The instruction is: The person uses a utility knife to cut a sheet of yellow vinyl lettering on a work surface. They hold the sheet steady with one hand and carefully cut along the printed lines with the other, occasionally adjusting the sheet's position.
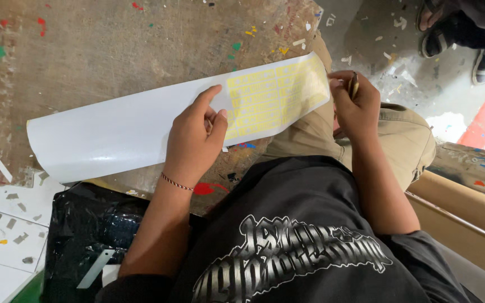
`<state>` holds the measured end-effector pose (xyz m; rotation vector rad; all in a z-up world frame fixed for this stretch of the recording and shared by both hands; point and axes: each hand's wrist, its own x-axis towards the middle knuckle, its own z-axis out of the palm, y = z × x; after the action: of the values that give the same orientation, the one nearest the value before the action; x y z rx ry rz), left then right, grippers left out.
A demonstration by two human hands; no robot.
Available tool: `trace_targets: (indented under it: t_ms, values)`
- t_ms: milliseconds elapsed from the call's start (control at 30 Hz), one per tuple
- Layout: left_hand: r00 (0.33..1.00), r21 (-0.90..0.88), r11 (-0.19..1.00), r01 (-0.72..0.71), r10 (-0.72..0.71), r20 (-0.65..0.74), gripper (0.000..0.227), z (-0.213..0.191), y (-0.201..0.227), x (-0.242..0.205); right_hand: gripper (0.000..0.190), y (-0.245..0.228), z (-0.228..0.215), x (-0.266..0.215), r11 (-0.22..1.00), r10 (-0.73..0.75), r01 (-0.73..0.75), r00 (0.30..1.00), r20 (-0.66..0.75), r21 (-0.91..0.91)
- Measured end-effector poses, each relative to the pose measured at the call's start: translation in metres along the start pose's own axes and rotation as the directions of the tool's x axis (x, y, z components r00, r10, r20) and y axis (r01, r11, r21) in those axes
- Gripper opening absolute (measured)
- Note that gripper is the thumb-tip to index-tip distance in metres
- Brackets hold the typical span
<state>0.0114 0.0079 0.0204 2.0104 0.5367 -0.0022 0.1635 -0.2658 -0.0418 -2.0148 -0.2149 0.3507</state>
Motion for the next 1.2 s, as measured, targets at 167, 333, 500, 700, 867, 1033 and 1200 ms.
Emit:
trace_targets:
  t_ms: [167, 333, 500, 700, 867, 1033, 1200]
  values:
    - [0.987, 0.162, 0.976, 0.146, -0.154, 0.04, 0.076, 0.001, -0.009, 0.002, 0.048, 0.018, 0.012, -0.012, 0.962, -0.104, 0.12, 0.992, 0.075, -0.247]
    - [0.971, 0.27, 0.943, 0.197, -0.225, 0.076, 0.08, 0.005, -0.02, 0.003, 0.06, 0.026, 0.013, -0.018, 0.93, -0.119, 0.166, 0.98, 0.159, -0.328]
    - [0.953, 0.281, 0.933, 0.225, -0.271, 0.135, 0.086, 0.005, -0.022, 0.002, 0.06, 0.029, 0.017, -0.017, 0.909, -0.038, 0.103, 0.985, 0.166, -0.403]
    - [0.929, 0.291, 0.922, 0.257, -0.318, 0.187, 0.089, 0.004, -0.019, 0.004, 0.057, 0.036, 0.016, -0.023, 0.922, -0.111, 0.148, 0.986, 0.122, -0.358]
    - [0.935, 0.253, 0.934, 0.252, -0.302, 0.187, 0.09, 0.004, -0.017, 0.003, 0.057, 0.036, 0.018, -0.021, 0.897, -0.09, 0.139, 0.987, 0.133, -0.42]
    - [0.939, 0.246, 0.94, 0.236, -0.286, 0.193, 0.091, 0.003, -0.017, 0.002, 0.057, 0.036, 0.016, -0.025, 0.918, -0.123, 0.161, 0.984, 0.126, -0.363]
    - [0.921, 0.268, 0.926, 0.266, -0.326, 0.212, 0.092, 0.003, -0.016, 0.003, 0.056, 0.037, 0.017, -0.023, 0.907, -0.025, 0.086, 0.988, 0.15, -0.413]
